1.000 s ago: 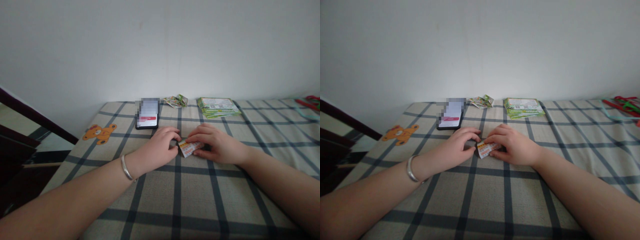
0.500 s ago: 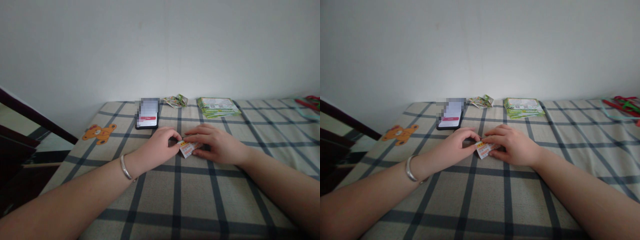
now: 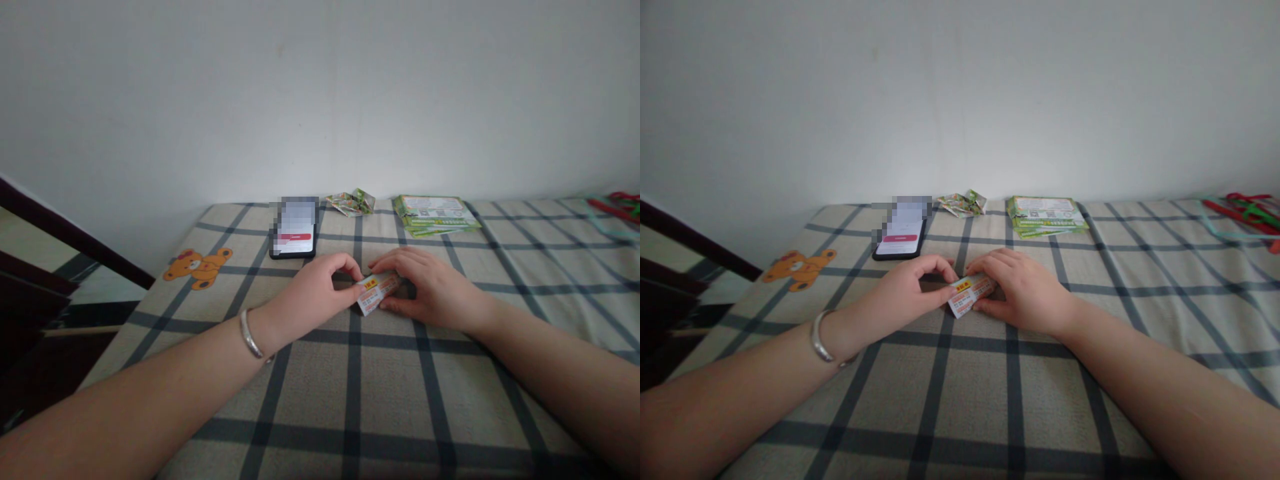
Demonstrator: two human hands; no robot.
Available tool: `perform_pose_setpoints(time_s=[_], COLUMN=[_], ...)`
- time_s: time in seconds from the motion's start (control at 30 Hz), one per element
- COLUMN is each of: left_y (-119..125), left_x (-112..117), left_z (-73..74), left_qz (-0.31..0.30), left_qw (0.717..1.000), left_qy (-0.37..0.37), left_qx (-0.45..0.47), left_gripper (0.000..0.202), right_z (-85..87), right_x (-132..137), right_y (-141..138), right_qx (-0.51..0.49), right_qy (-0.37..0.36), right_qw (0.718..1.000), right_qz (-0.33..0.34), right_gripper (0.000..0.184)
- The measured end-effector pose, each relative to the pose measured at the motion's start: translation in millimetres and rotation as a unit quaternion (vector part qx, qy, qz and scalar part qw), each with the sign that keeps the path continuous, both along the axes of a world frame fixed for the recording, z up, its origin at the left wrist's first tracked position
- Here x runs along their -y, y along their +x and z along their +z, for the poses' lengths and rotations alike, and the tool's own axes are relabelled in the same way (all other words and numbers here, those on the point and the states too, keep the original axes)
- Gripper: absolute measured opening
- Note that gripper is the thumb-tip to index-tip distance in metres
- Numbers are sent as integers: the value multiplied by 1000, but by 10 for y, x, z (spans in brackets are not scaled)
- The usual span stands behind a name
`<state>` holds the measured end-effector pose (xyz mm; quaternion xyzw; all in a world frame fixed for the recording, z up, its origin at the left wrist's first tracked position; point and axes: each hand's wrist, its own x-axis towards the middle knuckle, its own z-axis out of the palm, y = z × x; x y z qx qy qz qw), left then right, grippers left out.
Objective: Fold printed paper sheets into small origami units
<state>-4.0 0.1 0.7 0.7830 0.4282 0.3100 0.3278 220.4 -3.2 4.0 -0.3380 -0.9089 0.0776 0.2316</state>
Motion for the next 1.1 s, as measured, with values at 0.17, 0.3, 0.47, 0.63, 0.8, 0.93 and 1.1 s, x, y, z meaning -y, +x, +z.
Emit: perform_pose_setpoints(time_s=[0.17,0.3,0.47,0.63,0.8,0.93,1.1], left_y=[31,37,18,22,14,-10,-21], left_x=[10,7,22,8,-9,-5,-5], left_z=[-5,-17,0,1,1,28,21], left_qz=[2,-3,2,5,-2,0,-7], left_qw=[998,997,998,997,999,999,999], left_qy=[-32,-32,41,72,44,32,43], left_qx=[58,75,39,32,27,-19,-21], left_gripper=[18,16,12,13,20,17,10], right_z=[7,-7,-33,-57,-99,-114,-142], right_x=[17,26,23,0,-28,-40,-48], right_y=[-64,-86,-97,-102,-94,-87,-78], right_qx=[-47,-68,-95,-140,-195,-226,-241], right_qy=[-10,-26,-100,-177,-211,-223,-215], right_qw=[999,995,980,963,949,941,940], right_qz=[-12,-74,-142,-147,-125,-122,-108], right_gripper=[34,34,30,7,5,6,3])
